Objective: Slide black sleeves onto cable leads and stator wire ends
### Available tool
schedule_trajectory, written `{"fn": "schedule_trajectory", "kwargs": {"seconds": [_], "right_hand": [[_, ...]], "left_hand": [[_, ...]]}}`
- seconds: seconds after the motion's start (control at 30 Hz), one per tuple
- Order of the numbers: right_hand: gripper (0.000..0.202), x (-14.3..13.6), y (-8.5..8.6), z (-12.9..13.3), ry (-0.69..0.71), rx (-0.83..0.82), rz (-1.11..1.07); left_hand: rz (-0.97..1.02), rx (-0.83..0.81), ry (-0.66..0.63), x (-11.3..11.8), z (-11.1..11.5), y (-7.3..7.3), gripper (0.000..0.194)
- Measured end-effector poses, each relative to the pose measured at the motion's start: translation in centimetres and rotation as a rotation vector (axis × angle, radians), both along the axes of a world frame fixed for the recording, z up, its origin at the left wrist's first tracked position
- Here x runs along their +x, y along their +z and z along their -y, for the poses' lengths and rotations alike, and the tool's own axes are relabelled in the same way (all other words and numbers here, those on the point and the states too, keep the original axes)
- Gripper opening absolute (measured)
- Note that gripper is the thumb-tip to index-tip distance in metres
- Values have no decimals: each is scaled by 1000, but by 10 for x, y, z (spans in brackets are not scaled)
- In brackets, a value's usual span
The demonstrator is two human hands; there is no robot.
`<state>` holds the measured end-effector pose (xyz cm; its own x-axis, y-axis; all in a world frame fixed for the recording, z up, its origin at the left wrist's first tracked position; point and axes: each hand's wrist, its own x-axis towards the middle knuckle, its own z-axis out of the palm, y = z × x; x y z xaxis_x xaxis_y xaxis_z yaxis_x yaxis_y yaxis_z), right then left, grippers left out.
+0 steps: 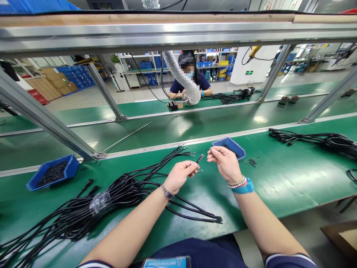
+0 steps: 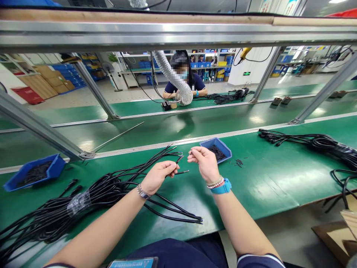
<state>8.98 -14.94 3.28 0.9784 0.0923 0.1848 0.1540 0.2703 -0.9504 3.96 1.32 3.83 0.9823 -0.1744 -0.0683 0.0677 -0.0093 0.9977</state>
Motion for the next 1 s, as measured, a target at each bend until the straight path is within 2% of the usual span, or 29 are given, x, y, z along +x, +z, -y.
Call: {"fn": "schedule_trajectory", "kwargs": {"seconds": [0.07,0.17,0.67,0.8,0.87,0.93,0.97,1.0], "right_hand": [[14,-11,2,-8,35,123,-32],[12,-17,4,-12,46,162,-12],[11,-21,-4,-18,13,48,41],[14,-29,-7,-19,82,-73,16],[17,-27,-5,-10,174,-192,20],[22,-16,-1,9,260,-369,50],[26,-6,1,20,267,-495,71],[30,7,2,33,195,-639,103]], "left_hand": [[12,17,-2,-1,0,0,24],[23,31,-2,-2,1,-1,23],[44,70,4,-1,5,-2,22],[51,99,19,-2,6,-2,24],[25,136,21,-3,7,-4,25],[11,204,-17,-7,8,-9,25],[30,257,-78,-10,9,-13,24],[72,328,-167,-14,10,-17,22]]}}
